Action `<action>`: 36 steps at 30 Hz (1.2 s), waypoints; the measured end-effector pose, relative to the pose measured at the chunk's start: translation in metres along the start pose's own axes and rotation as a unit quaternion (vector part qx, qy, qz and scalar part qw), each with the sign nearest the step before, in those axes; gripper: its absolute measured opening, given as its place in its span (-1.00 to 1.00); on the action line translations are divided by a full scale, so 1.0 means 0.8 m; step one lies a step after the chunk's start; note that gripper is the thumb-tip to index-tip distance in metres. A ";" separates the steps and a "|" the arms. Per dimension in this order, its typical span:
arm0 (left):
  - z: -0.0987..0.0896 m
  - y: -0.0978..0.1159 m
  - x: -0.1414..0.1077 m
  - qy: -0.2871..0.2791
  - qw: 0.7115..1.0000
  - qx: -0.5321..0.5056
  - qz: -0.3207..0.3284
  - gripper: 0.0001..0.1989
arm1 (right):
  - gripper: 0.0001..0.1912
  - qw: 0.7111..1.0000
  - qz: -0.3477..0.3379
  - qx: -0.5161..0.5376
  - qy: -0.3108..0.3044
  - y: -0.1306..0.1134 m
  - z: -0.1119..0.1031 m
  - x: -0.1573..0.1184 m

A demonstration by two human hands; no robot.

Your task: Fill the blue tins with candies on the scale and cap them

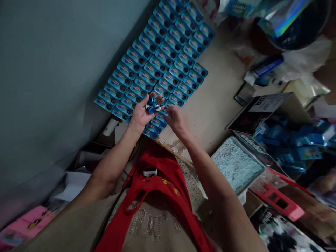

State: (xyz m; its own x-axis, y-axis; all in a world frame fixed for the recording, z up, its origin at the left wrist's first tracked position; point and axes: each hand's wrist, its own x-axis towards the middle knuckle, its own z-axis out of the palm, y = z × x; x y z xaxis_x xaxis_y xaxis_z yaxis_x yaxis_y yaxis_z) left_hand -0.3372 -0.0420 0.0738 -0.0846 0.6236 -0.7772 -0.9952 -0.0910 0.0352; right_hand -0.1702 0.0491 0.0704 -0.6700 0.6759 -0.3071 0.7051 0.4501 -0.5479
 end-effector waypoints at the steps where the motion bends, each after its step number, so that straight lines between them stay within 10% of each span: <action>1: 0.001 -0.002 0.000 0.001 1.000 -0.001 0.001 -0.72 | -0.91 0.999 -0.043 0.008 0.018 -0.007 -0.003 -0.001; 6: 0.004 -0.013 0.012 0.018 1.000 0.009 -0.015 -0.64 | -0.88 0.982 -0.186 -0.029 0.000 -0.016 -0.010 0.014; 11: -0.001 -0.017 0.015 0.037 0.997 0.041 -0.053 -0.61 | -0.91 0.978 -0.197 -0.034 -0.055 0.004 -0.021 0.020; 25: 0.018 -0.028 0.038 0.068 0.997 0.016 -0.018 -0.70 | -0.68 0.989 -0.108 0.029 0.095 -0.001 -0.007 0.021; 29: 0.016 -0.022 0.028 0.075 0.997 0.001 0.000 -0.73 | -0.64 0.974 -0.027 0.187 0.127 0.003 -0.010 0.012; 36: 0.023 0.006 0.010 0.047 0.997 -0.034 0.042 -0.59 | -0.69 0.882 0.200 0.426 0.009 0.044 -0.026 -0.014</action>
State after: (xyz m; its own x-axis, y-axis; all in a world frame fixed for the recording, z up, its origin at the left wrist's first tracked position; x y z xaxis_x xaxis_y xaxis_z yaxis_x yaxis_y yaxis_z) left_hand -0.3436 -0.0233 0.0791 -0.1585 0.5371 -0.8285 -0.9792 -0.1934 0.0619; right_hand -0.1326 0.0694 0.0707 -0.3977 0.6941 -0.6001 0.4495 -0.4228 -0.7869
